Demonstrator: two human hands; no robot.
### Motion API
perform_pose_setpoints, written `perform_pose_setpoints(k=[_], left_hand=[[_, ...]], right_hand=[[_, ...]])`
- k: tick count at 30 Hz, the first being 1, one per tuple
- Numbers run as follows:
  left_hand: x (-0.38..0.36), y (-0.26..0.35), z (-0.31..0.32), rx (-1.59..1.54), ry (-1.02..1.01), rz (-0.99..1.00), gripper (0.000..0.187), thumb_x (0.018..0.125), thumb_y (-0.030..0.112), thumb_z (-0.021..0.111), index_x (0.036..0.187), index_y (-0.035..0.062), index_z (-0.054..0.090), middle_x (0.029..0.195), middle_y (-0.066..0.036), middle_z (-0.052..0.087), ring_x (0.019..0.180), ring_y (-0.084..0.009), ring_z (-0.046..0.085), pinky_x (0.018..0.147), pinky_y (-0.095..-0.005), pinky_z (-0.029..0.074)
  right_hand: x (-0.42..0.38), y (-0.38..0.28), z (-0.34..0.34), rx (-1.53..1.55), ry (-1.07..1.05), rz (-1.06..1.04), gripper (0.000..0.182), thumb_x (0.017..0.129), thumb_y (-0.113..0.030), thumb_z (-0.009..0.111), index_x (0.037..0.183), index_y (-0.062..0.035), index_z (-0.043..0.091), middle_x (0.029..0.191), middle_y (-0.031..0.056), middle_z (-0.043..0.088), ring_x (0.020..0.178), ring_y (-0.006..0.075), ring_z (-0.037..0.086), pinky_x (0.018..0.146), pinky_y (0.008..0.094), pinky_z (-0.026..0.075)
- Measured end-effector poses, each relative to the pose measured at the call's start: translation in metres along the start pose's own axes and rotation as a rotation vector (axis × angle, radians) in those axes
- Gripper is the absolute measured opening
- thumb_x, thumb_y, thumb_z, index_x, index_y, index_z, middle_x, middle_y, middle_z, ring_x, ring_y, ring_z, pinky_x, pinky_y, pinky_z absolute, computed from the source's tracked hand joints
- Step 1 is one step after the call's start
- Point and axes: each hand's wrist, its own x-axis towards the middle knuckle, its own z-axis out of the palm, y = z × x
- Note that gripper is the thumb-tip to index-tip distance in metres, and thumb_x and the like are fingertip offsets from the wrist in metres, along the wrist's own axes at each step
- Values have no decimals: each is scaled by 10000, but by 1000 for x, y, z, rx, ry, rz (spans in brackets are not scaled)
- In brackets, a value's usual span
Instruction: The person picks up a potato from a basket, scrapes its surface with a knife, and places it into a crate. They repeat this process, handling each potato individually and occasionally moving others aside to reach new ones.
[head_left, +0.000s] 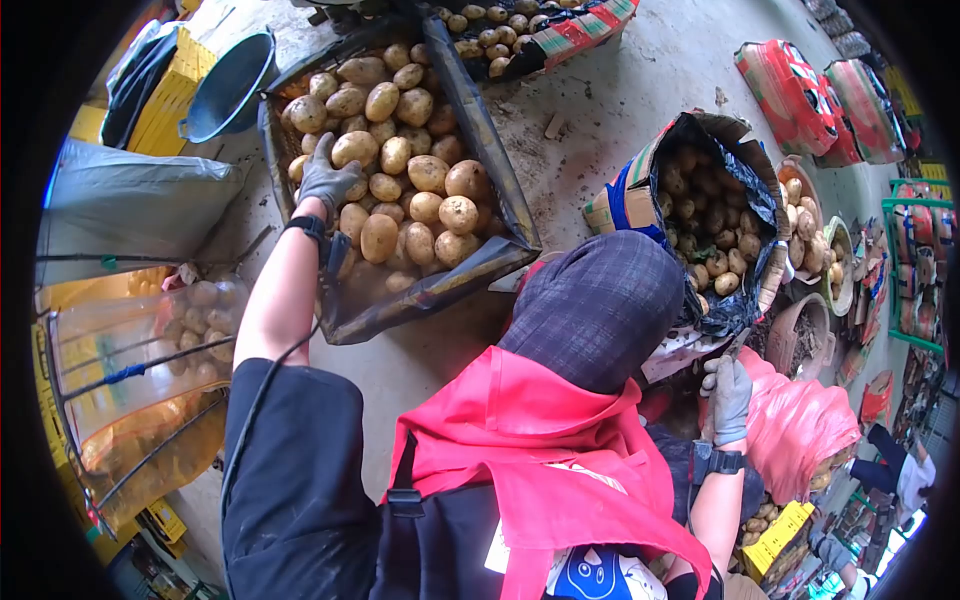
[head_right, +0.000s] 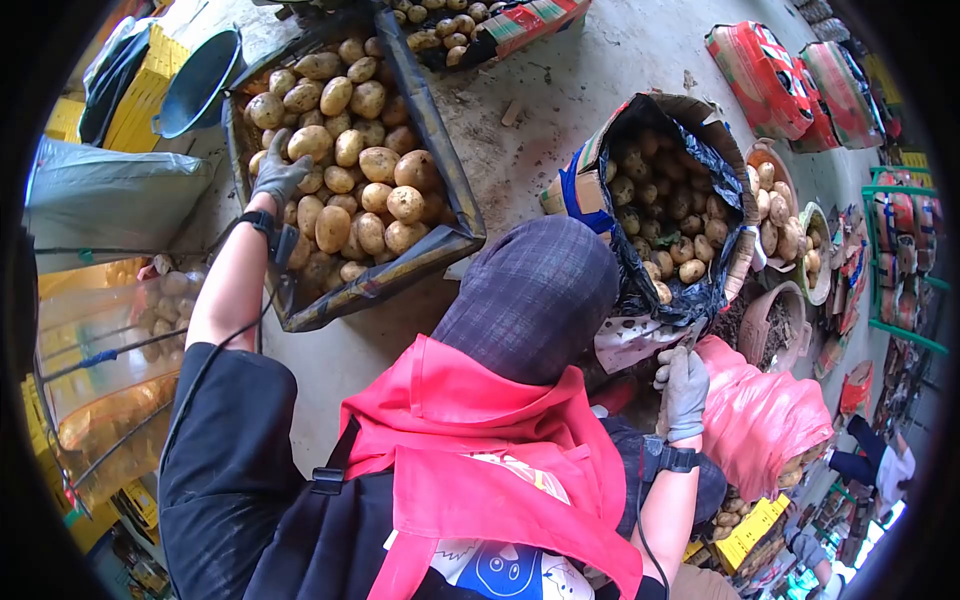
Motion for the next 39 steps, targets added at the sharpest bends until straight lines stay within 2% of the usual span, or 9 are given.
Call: perform_pose_setpoints(k=[10, 14, 17, 19, 21, 25, 31, 34, 39], left_hand=[[43, 15, 14, 150, -221, 5, 908, 745, 424, 894, 1499, 137, 476, 1413, -221, 589, 1324, -358, 572, 1138, -415, 455], [-36, 23, -29, -741, -516, -23, 809, 769, 254, 943, 1425, 84, 500, 1249, -80, 654, 1131, -184, 654, 949, -315, 577], [-93, 11, -50, -490, -732, 209, 679, 826, 220, 894, 1404, 72, 570, 1262, -50, 663, 1183, -179, 617, 1009, -351, 537], [-97, -40, -35, -571, -869, -15, 482, 901, 195, 825, 1329, 71, 642, 1177, -24, 688, 1111, -146, 638, 947, -319, 548], [-77, -24, -48, -806, -548, -282, 341, 921, 176, 801, 1227, 60, 702, 1100, -12, 714, 1071, -132, 640, 928, -312, 547], [35, -53, -41, -448, 203, 89, 675, 893, 290, 824, 1442, 29, 530, 1296, -143, 655, 1171, -223, 625, 1051, -350, 488], [143, -29, -30, -365, 24, -218, 1094, 808, 493, 848, 1615, 37, 266, 1513, -213, 519, 1367, -299, 544, 1146, -372, 412], [161, -35, -15, -214, 95, -255, 1027, 816, 506, 817, 1598, 79, 307, 1543, -229, 485, 1413, -334, 500, 1180, -383, 379], [126, -35, 10, -812, 125, -47, 845, 814, 297, 907, 1488, 140, 422, 1350, -130, 579, 1168, -242, 619, 962, -365, 562]], right_hand=[[0, -28, 25, -109, -11, 69, 337, 1083, -329, 537, 937, -50, 656, 689, -10, 569, 589, 71, 515, 546, 226, 434], [12, -23, 32, -92, -63, 53, 320, 1087, -320, 538, 947, -56, 655, 697, -13, 570, 595, 65, 510, 548, 226, 432], [17, -30, 51, -64, -89, 47, 309, 1091, -312, 534, 959, -59, 653, 701, -15, 570, 598, 63, 508, 548, 226, 433], [20, -31, 57, -73, -131, 59, 314, 1087, -323, 542, 969, -53, 653, 705, -11, 581, 607, 56, 517, 542, 221, 436], [21, -40, 66, -115, -147, 61, 313, 1084, -317, 544, 971, -47, 653, 712, -5, 596, 610, 54, 524, 542, 223, 442], [22, -45, 69, -134, -146, 44, 307, 1083, -307, 540, 978, -42, 655, 722, -2, 607, 605, 56, 529, 545, 226, 450], [12, -50, 62, -116, -77, 125, 307, 1082, -317, 536, 985, -48, 647, 721, -6, 581, 591, 62, 509, 544, 225, 436], [11, -41, 57, -125, -60, 149, 315, 1086, -325, 528, 964, -58, 641, 709, -14, 567, 580, 62, 498, 533, 220, 427], [15, -41, 62, -84, -44, 146, 315, 1090, -327, 524, 955, -66, 638, 719, -15, 568, 582, 60, 500, 533, 214, 438]])
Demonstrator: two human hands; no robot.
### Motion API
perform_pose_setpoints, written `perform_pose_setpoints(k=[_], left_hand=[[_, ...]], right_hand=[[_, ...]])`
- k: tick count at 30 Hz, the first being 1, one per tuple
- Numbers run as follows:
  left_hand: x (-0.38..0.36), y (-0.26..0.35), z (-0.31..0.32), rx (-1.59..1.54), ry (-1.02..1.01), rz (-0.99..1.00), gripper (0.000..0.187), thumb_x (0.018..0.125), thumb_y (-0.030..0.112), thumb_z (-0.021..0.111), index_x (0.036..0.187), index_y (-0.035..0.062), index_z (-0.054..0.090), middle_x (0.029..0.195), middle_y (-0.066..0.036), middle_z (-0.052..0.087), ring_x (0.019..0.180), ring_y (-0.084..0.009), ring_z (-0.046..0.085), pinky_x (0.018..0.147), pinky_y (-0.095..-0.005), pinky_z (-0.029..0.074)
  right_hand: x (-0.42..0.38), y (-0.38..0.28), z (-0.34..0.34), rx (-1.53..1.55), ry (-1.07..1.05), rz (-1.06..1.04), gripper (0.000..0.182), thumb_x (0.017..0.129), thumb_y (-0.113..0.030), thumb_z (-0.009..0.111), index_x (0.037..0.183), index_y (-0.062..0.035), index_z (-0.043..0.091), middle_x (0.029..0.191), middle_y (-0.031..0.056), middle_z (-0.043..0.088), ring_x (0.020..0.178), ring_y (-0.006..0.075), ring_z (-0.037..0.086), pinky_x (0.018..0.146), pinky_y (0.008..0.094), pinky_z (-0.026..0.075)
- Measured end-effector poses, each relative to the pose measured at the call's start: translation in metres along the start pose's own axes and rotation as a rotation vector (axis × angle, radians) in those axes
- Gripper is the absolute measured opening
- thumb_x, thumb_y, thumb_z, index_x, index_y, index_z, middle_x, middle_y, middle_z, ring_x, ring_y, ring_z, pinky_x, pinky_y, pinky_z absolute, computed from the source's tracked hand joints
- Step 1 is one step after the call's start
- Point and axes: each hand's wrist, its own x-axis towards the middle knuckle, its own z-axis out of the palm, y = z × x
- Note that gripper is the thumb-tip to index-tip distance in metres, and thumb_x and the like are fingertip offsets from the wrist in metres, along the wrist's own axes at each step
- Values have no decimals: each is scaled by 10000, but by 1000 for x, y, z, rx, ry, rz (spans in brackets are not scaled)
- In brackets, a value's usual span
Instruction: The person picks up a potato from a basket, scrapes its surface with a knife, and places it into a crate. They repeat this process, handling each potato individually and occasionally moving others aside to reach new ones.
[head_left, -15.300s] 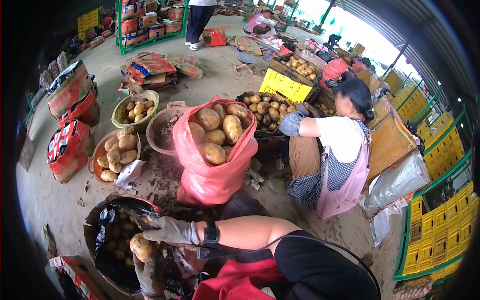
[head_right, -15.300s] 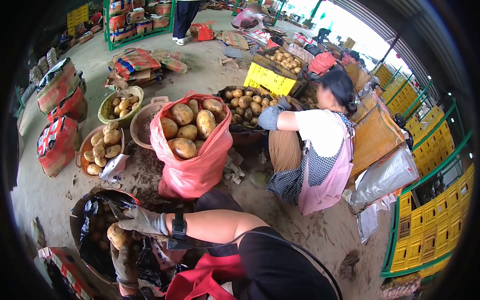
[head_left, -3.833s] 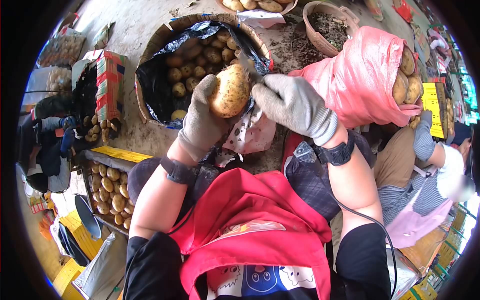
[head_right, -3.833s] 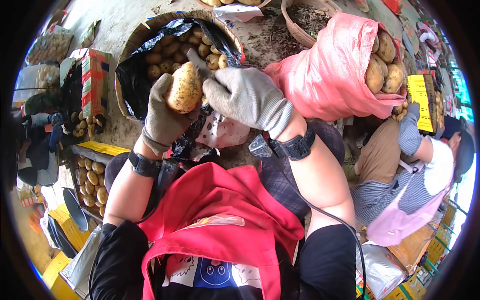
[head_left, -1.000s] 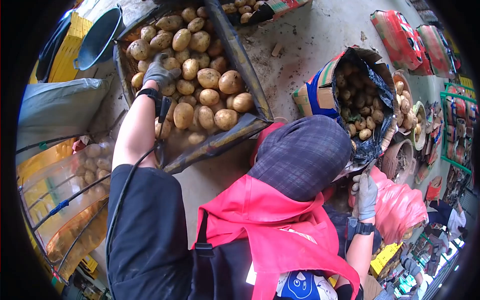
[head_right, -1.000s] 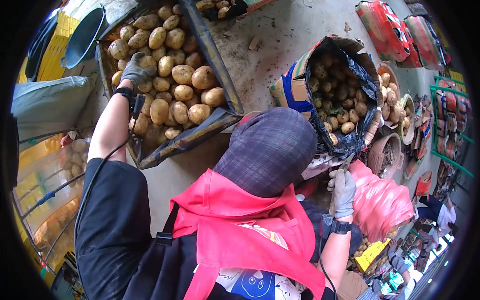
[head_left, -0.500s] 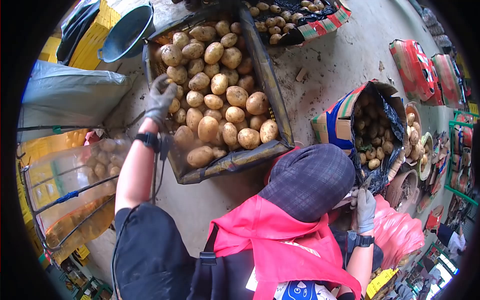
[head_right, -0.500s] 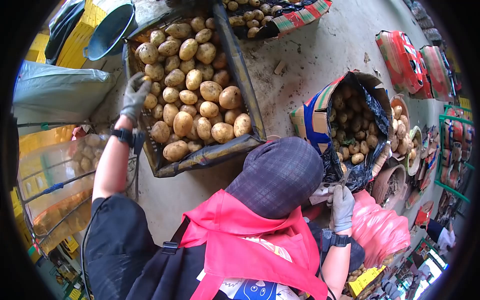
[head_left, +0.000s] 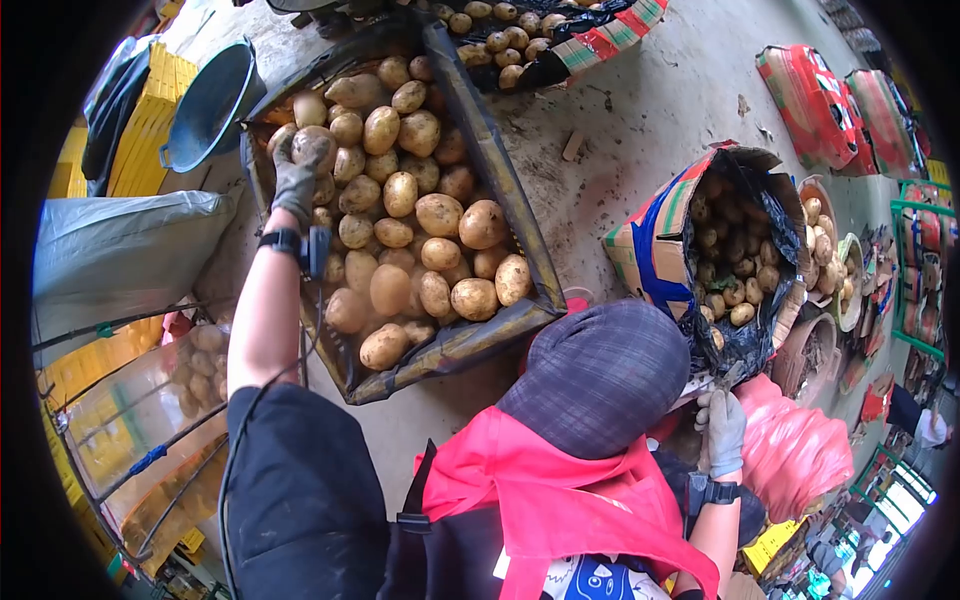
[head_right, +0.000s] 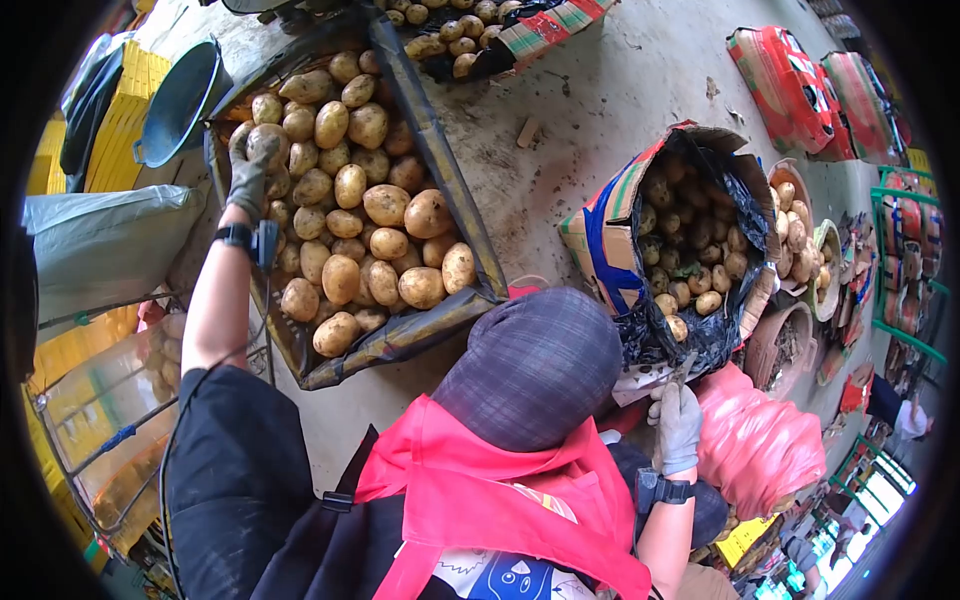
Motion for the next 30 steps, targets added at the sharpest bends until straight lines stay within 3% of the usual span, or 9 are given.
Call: perform_pose_setpoints(k=[5, 6, 8, 10, 12, 19, 22, 27, 30], left_hand=[[-94, 21, 56, -48, -237, 87, 810, 835, 303, 893, 1499, 130, 462, 1315, -148, 576, 1113, -237, 630, 820, -343, 597], [-123, 55, 68, -179, -311, -185, 807, 860, 331, 871, 1514, 111, 453, 1288, -118, 586, 1052, -207, 628, 792, -295, 573], [-127, 52, 80, -287, -385, -274, 767, 883, 358, 844, 1507, 110, 474, 1306, -95, 573, 1013, -167, 611, 767, -262, 551], [-101, 42, 78, -143, -362, -215, 737, 887, 372, 822, 1499, 117, 499, 1371, -124, 558, 1127, -229, 615, 889, -333, 564], [-81, 56, 74, 709, -27, 249, 718, 874, 371, 806, 1485, 120, 524, 1429, -188, 537, 1258, -328, 585, 1056, -405, 506], [4, 49, 88, 1021, -229, 8, 1017, 733, 588, 838, 1590, 257, 403, 1671, -287, 201, 1540, -445, 265, 1253, -458, 285], [-29, 94, 124, 1287, -232, -221, 984, 748, 527, 857, 1588, 398, 360, 1710, -242, -8, 1516, -541, 224, 1189, -580, 377], [-30, 89, 122, 1338, -186, -197, 859, 751, 494, 851, 1507, 344, 471, 1640, -245, 162, 1436, -513, 364, 1130, -565, 457], [-38, 68, 103, 1173, -291, 138, 849, 716, 456, 882, 1464, 282, 520, 1553, -281, 286, 1403, -528, 398, 1147, -522, 453]], right_hand=[[8, -9, 8, -65, -56, -17, 312, 1090, -318, 526, 989, -51, 650, 733, -9, 586, 594, 68, 519, 542, 224, 453], [10, -8, 10, -59, -70, -52, 311, 1090, -315, 526, 992, -47, 651, 735, -7, 592, 595, 71, 522, 543, 225, 452], [10, -12, 10, -74, -72, -89, 313, 1090, -313, 527, 993, -41, 651, 738, -2, 601, 596, 72, 524, 541, 226, 449], [2, -22, 12, -66, -53, -84, 310, 1086, -303, 540, 974, -37, 653, 724, 0, 604, 605, 67, 532, 565, 232, 456], [-1, -17, 5, -43, -62, -74, 308, 1087, -299, 537, 972, -37, 652, 719, 1, 599, 602, 69, 528, 563, 235, 451], [-9, 6, 3, -48, -17, 19, 323, 1089, -320, 528, 943, -58, 646, 696, -8, 574, 577, 77, 511, 537, 236, 439], [-8, 3, 2, -65, -10, 56, 326, 1085, -315, 530, 946, -45, 648, 710, -5, 586, 605, 68, 518, 567, 238, 438], [-4, -1, 1, -58, -27, 31, 333, 1081, -320, 536, 941, -41, 654, 704, -5, 581, 614, 68, 517, 571, 238, 433], [-4, -4, -2, -50, -36, 14, 319, 1083, -304, 537, 955, -37, 657, 713, -5, 585, 617, 65, 516, 567, 236, 434]])
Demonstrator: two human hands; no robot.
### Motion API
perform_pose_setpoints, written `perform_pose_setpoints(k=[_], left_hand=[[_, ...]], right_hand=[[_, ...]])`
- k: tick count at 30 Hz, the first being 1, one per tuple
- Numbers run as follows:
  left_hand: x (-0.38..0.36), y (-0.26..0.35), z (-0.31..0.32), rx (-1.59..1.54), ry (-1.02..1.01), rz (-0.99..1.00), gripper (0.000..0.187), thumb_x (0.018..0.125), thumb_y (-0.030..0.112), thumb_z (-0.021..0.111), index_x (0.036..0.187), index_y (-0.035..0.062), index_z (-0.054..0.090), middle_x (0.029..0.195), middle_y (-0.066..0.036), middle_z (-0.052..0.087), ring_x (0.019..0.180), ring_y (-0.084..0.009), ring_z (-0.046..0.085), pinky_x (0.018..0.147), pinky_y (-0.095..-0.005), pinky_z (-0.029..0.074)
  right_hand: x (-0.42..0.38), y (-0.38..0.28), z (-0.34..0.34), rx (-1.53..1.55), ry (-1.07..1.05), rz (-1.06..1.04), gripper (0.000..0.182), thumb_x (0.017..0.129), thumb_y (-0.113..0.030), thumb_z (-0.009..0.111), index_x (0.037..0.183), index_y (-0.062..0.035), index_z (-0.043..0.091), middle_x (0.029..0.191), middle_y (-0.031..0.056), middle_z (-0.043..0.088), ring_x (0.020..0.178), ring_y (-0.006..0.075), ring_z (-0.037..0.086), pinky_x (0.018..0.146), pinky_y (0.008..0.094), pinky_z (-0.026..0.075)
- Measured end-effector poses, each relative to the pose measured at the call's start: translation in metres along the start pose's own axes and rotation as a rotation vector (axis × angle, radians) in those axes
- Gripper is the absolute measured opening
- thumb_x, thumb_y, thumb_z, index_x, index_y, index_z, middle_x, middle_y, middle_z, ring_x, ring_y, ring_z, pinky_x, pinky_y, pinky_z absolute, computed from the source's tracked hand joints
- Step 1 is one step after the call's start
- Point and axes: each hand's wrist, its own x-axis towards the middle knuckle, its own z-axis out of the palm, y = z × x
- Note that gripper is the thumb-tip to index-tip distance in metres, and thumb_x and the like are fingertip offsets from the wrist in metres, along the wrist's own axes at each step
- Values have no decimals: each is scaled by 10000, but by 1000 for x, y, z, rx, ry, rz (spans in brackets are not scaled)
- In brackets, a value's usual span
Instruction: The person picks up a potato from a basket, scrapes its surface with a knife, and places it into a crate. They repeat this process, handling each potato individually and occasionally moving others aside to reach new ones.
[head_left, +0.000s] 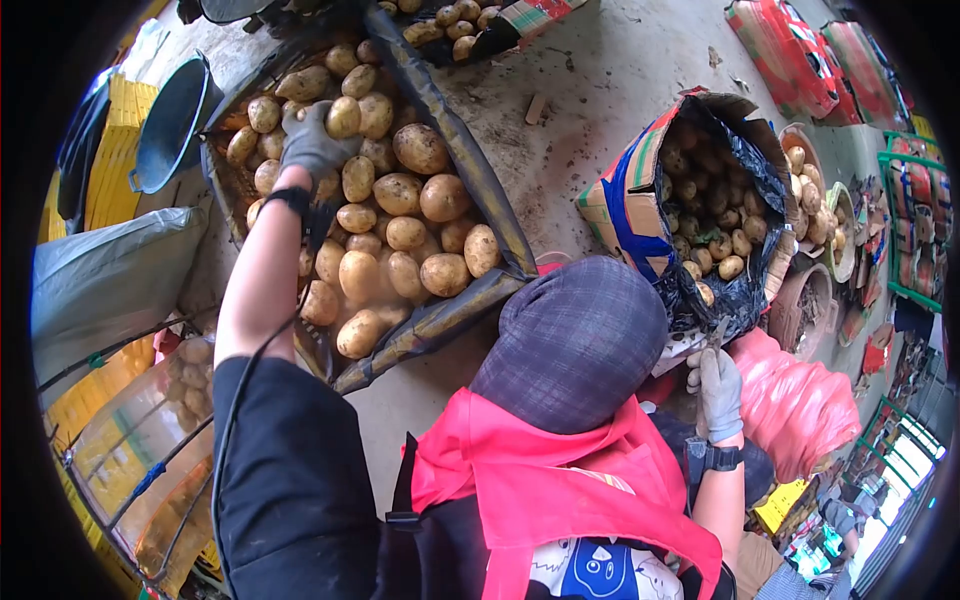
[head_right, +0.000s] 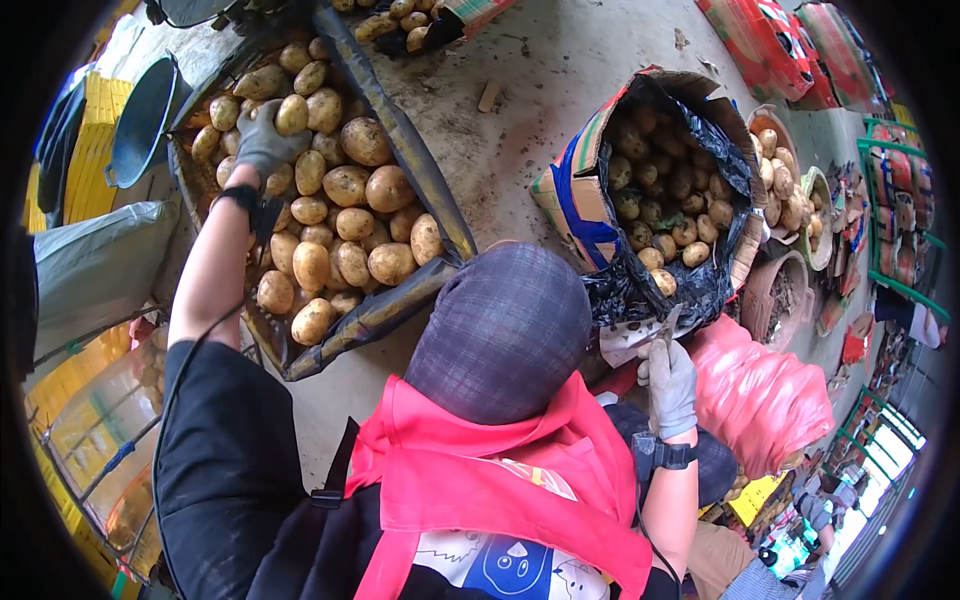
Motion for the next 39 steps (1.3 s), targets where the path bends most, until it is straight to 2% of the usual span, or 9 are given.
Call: perform_pose_setpoints(k=[4, 9, 13, 20, 24, 27, 30, 36, 39], left_hand=[[-99, 24, -12, -206, 78, 426, 829, 673, 314, 937, 1400, 220, 550, 1533, -246, 358, 1373, -470, 442, 1181, -492, 413], [-187, 65, 17, -323, -37, 282, 981, 562, 396, 1013, 1400, 170, 558, 1551, -259, 332, 1424, -479, 402, 1196, -476, 406], [-208, 47, 27, -543, -68, 206, 603, 834, 275, 824, 1373, 176, 574, 1454, -228, 458, 1294, -421, 545, 1080, -465, 493], [-224, -11, -21, -416, -552, 251, 472, 894, 324, 740, 1335, 180, 650, 1263, -148, 688, 1171, -317, 669, 1031, -415, 518], [-167, -65, 5, -576, -185, -33, 398, 966, 349, 715, 1290, 121, 676, 1251, -97, 719, 1099, -249, 700, 984, -367, 546], [-121, -81, -28, 71, 145, -104, 513, 879, 373, 743, 1329, 145, 646, 1360, -190, 619, 1253, -381, 588, 1069, -472, 481], [-99, -98, -50, 406, -159, -168, 625, 881, 267, 699, 1480, 231, 522, 1505, -172, 499, 1326, -402, 531, 1073, -490, 484], [-54, -160, -16, 24, 583, -65, 599, 948, 201, 624, 1518, 106, 467, 1579, -215, 412, 1433, -412, 427, 1195, -457, 370], [-53, -150, -9, -52, 387, 9, 588, 974, 257, 640, 1494, 33, 481, 1490, -219, 513, 1385, -361, 486, 1181, -438, 380]], right_hand=[[5, 7, 0, 41, -20, -18, 312, 1087, -291, 536, 966, -30, 655, 725, 4, 590, 612, 70, 518, 559, 239, 441], [4, 1, 8, 21, -73, -75, 310, 1087, -287, 535, 965, -28, 654, 711, 12, 594, 605, 79, 526, 564, 248, 449], [2, -7, 7, 39, -79, -88, 301, 1087, -291, 539, 976, -36, 651, 717, 4, 594, 605, 69, 526, 557, 237, 448], [3, 5, 6, 99, -60, -53, 307, 1087, -306, 543, 975, -39, 646, 719, -4, 583, 600, 64, 519, 554, 227, 454], [0, 2, 10, 57, -86, -51, 333, 1085, -323, 537, 955, -37, 645, 698, 3, 574, 591, 83, 515, 554, 246, 441], [0, -2, 10, 79, -66, -36, 337, 1082, -325, 539, 955, -32, 646, 685, 4, 568, 588, 86, 512, 553, 248, 432], [0, -7, 6, 25, -9, -29, 330, 1077, -320, 548, 951, -32, 648, 676, 8, 571, 585, 89, 518, 557, 248, 439], [2, -1, 1, 44, -23, -55, 310, 1065, -297, 567, 962, -29, 684, 686, 13, 619, 579, 83, 541, 545, 260, 447], [-8, -23, -9, 50, -24, -131, 311, 1063, -304, 578, 978, -29, 696, 702, 17, 643, 587, 78, 553, 548, 263, 450]])
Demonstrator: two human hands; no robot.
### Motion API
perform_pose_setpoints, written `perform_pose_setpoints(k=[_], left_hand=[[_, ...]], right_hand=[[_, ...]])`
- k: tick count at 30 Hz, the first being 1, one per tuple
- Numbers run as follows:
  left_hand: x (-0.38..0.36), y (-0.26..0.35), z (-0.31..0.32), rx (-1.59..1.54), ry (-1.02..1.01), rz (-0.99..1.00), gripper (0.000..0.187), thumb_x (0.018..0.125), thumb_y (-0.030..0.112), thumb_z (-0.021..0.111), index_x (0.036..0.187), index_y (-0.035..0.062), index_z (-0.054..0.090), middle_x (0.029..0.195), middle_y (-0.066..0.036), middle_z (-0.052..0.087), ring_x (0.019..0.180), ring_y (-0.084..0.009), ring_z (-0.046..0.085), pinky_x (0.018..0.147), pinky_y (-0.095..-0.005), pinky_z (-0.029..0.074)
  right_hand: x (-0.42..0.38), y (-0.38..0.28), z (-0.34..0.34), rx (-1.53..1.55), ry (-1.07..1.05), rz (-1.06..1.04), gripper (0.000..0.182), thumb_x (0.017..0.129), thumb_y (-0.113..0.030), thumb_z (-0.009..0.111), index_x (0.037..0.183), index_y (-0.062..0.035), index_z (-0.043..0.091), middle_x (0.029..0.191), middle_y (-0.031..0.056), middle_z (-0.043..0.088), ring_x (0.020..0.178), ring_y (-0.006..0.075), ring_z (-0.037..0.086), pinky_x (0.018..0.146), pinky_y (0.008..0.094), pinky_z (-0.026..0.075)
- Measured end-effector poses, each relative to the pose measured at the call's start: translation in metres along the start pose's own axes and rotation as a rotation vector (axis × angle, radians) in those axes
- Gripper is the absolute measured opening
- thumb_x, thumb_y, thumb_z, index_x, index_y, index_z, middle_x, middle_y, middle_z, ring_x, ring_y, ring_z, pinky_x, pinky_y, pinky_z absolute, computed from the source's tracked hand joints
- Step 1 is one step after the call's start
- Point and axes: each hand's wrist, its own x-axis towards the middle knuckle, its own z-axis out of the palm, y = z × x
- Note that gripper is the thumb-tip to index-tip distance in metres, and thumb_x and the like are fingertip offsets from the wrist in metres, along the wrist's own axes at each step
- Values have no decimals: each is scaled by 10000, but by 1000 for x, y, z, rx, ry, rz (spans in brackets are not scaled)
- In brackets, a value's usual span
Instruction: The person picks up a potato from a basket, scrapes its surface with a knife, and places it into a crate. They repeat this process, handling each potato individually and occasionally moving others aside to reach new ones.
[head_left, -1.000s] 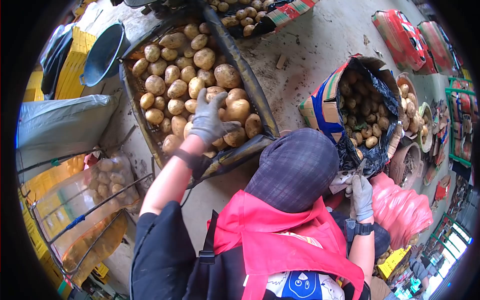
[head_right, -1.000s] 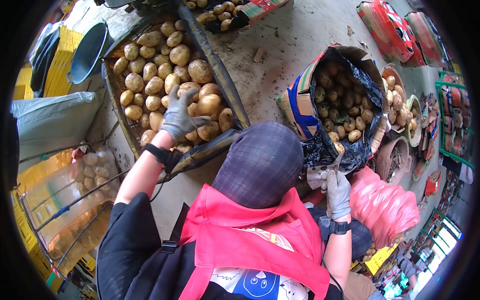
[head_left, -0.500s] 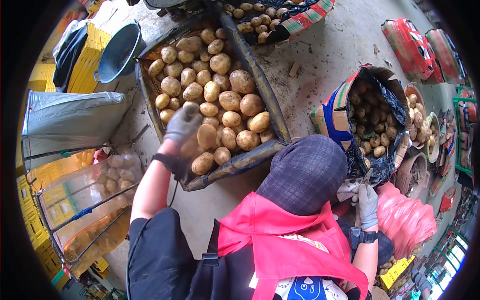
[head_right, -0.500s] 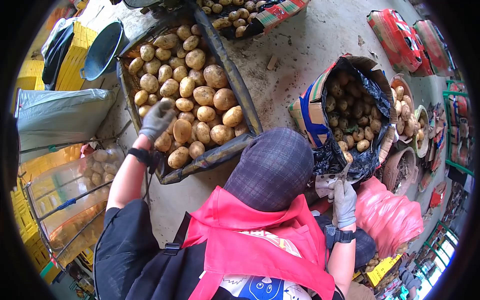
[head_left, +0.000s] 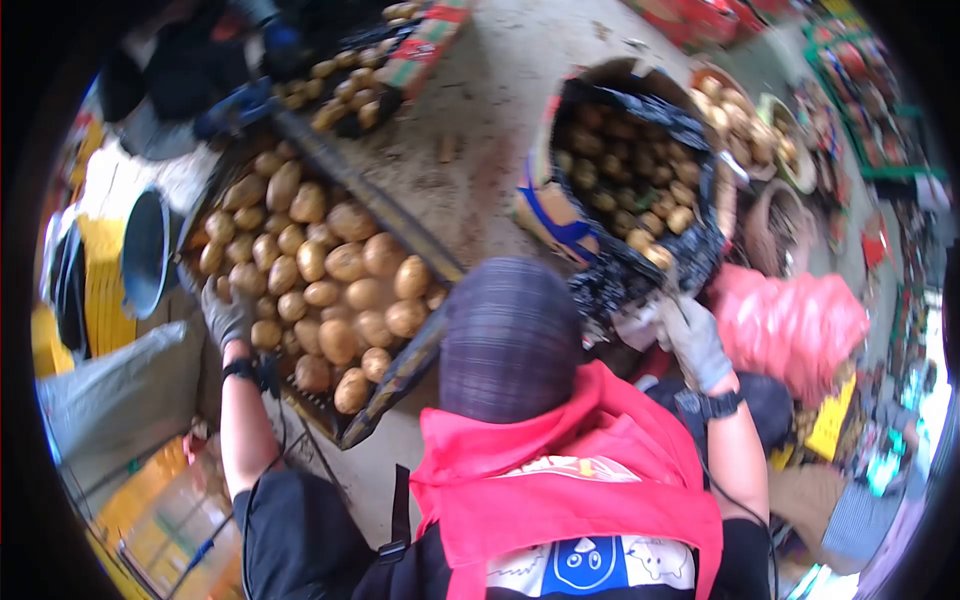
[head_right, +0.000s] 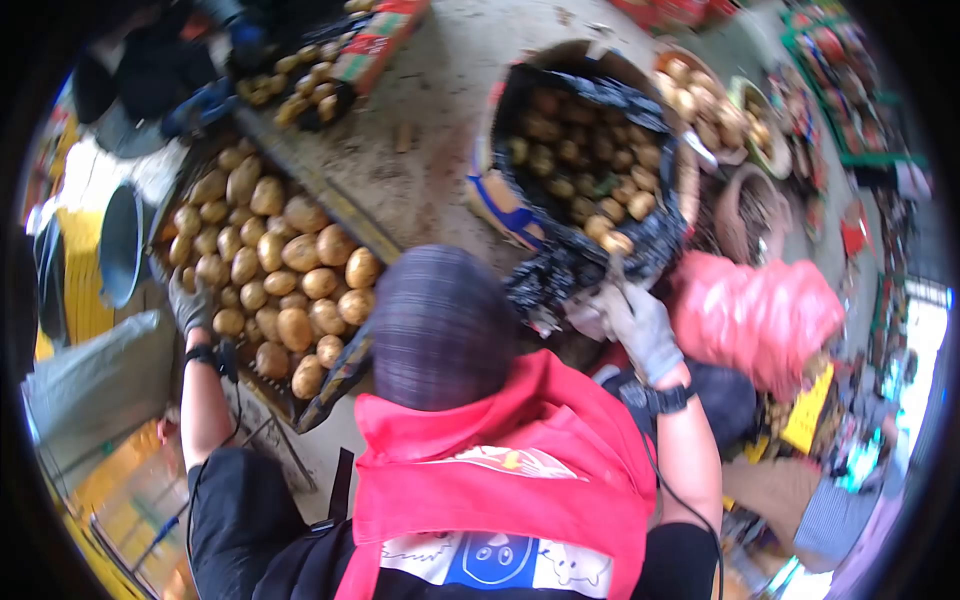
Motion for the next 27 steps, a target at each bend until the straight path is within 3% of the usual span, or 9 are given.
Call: perform_pose_setpoints(k=[3, 4, 5, 8, 13, 19, 23, 24, 27], left_hand=[[0, 42, -3, -434, -250, -1, 572, 989, 241, 658, 1492, 21, 497, 1399, -141, 617, 1279, -234, 590, 1097, -348, 458], [0, 56, 0, -491, -237, 52, 542, 1008, 182, 636, 1508, 31, 490, 1384, -95, 629, 1222, -151, 601, 1032, -290, 485], [8, 56, 16, -570, -208, 109, 502, 1016, 136, 638, 1491, 29, 514, 1370, -95, 635, 1190, -146, 612, 1027, -290, 491], [7, 162, -23, -851, -428, 150, 397, 1020, 129, 677, 1389, 0, 605, 1268, -79, 692, 1144, -155, 645, 1022, -290, 507], [-2, 366, -68, -839, -681, 392, 340, 1033, 166, 676, 1328, 1, 644, 1125, -4, 683, 943, -62, 608, 841, -223, 516], [-84, 609, -35, -609, -990, 846, 384, 994, 121, 684, 1365, 39, 629, 1097, -23, 694, 954, -68, 626, 835, -241, 533], [-184, 723, 34, -117, -1263, 1148, 590, 871, 155, 750, 1434, 119, 579, 1189, -112, 707, 959, -154, 687, 876, -309, 561], [-209, 733, 64, -157, -1248, 1308, 588, 840, 169, 756, 1403, 110, 595, 1185, -139, 710, 948, -210, 705, 864, -344, 574], [-282, 760, 127, 123, -1197, 1614, 373, 867, 307, 683, 1198, 137, 706, 1113, -138, 747, 959, -273, 729, 836, -392, 585]], right_hand=[[1, 6, -25, 194, 13, -8, 366, 1072, -346, 566, 951, -23, 689, 720, 27, 658, 601, 90, 578, 575, 254, 471], [1, 6, -35, 276, 25, 0, 376, 1071, -379, 562, 961, -40, 679, 730, 9, 632, 616, 86, 563, 585, 244, 461], [2, 4, -47, 361, 26, 1, 386, 1071, -412, 557, 970, -56, 669, 739, -10, 606, 630, 82, 547, 595, 235, 451], [5, -1, -88, 435, 50, -89, 438, 1068, -443, 545, 1072, -33, 697, 758, 13, 635, 666, 107, 595, 622, 248, 478], [5, -13, -146, 457, 139, -175, 420, 1084, -378, 533, 1173, -5, 704, 761, 6, 623, 658, 88, 570, 626, 232, 483], [16, 19, -177, 574, 319, -81, 374, 1103, -332, 508, 1158, -30, 721, 750, 29, 658, 635, 73, 581, 607, 212, 488], [14, 17, -200, 541, 238, -162, 388, 1124, -298, 467, 1283, -1, 660, 805, 16, 633, 678, 60, 555, 641, 213, 484], [15, 20, -207, 509, 234, -148, 364, 1126, -265, 472, 1283, 7, 656, 804, 14, 632, 681, 55, 557, 642, 215, 485], [20, 38, -219, 308, 360, -270, 267, 1046, -197, 559, 1191, 0, 666, 828, 100, 642, 723, 204, 607, 644, 319, 501]])
